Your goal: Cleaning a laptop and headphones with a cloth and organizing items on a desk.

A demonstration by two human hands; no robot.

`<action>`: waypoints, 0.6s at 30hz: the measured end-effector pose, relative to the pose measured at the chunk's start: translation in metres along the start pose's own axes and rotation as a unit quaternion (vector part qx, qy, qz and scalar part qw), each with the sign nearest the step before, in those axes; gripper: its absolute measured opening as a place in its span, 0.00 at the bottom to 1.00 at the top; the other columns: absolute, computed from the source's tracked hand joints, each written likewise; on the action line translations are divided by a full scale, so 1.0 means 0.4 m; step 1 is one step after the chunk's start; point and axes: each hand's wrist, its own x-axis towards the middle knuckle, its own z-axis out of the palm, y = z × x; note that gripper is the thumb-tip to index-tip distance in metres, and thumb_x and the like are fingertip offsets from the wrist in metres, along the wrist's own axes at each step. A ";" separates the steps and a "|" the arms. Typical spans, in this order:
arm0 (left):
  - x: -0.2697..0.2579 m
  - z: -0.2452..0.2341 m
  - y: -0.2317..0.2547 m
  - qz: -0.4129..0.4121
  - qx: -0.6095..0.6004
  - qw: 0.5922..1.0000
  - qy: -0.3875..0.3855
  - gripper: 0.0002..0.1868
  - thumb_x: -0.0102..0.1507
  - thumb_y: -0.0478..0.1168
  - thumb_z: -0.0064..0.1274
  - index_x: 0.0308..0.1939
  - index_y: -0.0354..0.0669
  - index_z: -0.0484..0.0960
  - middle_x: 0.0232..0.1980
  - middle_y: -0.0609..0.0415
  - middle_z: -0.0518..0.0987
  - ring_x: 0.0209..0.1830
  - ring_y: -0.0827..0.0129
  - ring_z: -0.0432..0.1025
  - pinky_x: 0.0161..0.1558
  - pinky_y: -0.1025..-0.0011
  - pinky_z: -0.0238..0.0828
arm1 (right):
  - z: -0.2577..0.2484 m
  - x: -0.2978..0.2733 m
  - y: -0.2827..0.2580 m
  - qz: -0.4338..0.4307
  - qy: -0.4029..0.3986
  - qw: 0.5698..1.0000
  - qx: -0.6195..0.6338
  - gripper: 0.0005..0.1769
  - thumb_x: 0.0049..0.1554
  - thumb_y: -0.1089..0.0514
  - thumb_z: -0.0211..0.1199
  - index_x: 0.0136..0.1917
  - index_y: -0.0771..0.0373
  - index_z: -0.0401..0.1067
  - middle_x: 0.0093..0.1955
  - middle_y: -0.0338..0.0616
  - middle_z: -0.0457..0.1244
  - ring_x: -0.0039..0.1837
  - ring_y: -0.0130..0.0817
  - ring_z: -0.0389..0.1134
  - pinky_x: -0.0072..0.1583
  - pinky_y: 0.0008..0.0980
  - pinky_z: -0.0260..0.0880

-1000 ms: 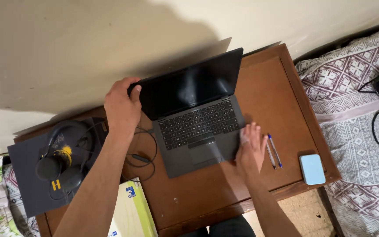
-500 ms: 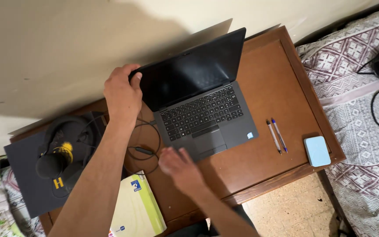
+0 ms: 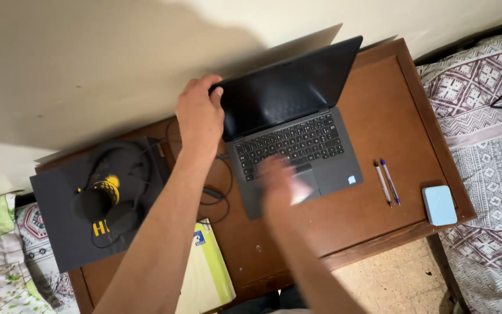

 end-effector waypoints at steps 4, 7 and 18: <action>0.005 0.009 -0.009 -0.015 0.005 1.000 -0.005 0.09 0.64 0.34 0.57 0.49 0.44 0.85 0.45 0.43 0.81 0.43 0.44 0.76 0.46 0.52 0.73 | -0.126 -0.022 -0.089 -0.125 0.238 0.953 0.139 0.28 0.53 0.66 0.60 0.68 0.66 0.69 0.73 0.49 0.60 0.76 0.43 0.59 0.74 0.41 0.61; 0.010 -0.001 -0.002 -0.019 0.017 1.000 -0.009 0.09 0.65 0.35 0.57 0.49 0.44 0.85 0.45 0.43 0.81 0.43 0.43 0.76 0.46 0.51 0.72 | -0.161 -0.014 -0.001 -0.146 0.345 0.802 0.466 0.22 0.54 0.67 0.61 0.63 0.61 0.74 0.71 0.45 0.63 0.77 0.42 0.60 0.76 0.42 0.62; 0.005 0.002 0.007 -0.059 0.010 0.998 -0.016 0.09 0.65 0.35 0.55 0.49 0.45 0.85 0.47 0.45 0.81 0.43 0.45 0.76 0.45 0.52 0.73 | 0.084 0.052 0.429 0.361 0.174 0.391 0.829 0.21 0.75 0.56 0.42 0.73 0.62 0.70 0.63 0.70 0.64 0.54 0.74 0.47 0.52 0.61 0.43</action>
